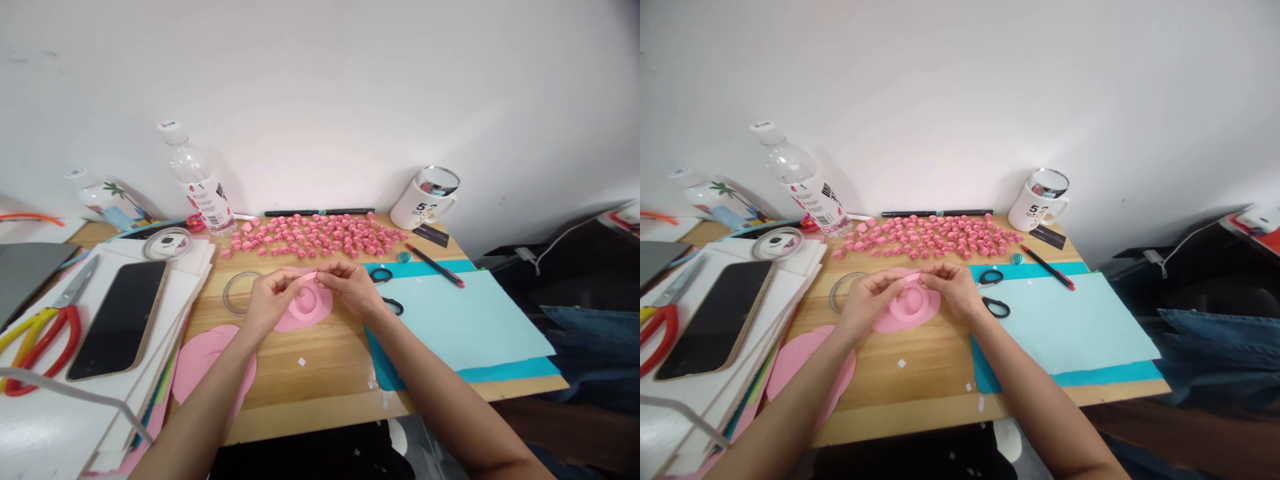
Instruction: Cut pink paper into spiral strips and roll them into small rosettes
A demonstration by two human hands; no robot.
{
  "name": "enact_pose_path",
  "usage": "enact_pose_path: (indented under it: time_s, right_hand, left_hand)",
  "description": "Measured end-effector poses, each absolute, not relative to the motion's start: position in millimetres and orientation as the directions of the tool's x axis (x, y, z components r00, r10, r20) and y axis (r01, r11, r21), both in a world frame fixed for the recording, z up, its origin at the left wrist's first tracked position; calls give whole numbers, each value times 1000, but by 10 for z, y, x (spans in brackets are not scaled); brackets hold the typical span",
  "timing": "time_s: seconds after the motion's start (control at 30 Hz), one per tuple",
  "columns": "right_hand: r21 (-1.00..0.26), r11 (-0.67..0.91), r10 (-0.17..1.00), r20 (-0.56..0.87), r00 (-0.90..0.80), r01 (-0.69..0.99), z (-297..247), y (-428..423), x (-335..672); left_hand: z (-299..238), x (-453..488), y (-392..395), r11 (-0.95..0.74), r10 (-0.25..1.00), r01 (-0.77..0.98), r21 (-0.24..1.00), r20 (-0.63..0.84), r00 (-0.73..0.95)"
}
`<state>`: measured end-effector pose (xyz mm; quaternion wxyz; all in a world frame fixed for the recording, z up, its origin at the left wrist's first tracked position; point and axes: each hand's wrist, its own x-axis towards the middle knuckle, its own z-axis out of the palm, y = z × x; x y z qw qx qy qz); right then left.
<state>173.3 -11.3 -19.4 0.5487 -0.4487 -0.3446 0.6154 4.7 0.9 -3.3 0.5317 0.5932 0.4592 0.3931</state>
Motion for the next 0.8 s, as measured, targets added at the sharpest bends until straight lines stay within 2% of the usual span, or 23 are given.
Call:
enact_pose_path:
  time_s: [0.27, 0.8]
  right_hand:
    - [-914, -149, 983, -177, 40, -378, -190, -118, 1722]
    - [-905, -148, 987, -158, -10, -400, -222, -113, 1736]
  left_hand:
    - [-13, 47, 3, -19, 964, 127, 992, -16, 267]
    - [-31, 34, 9, -21, 965, 141, 990, -17, 260]
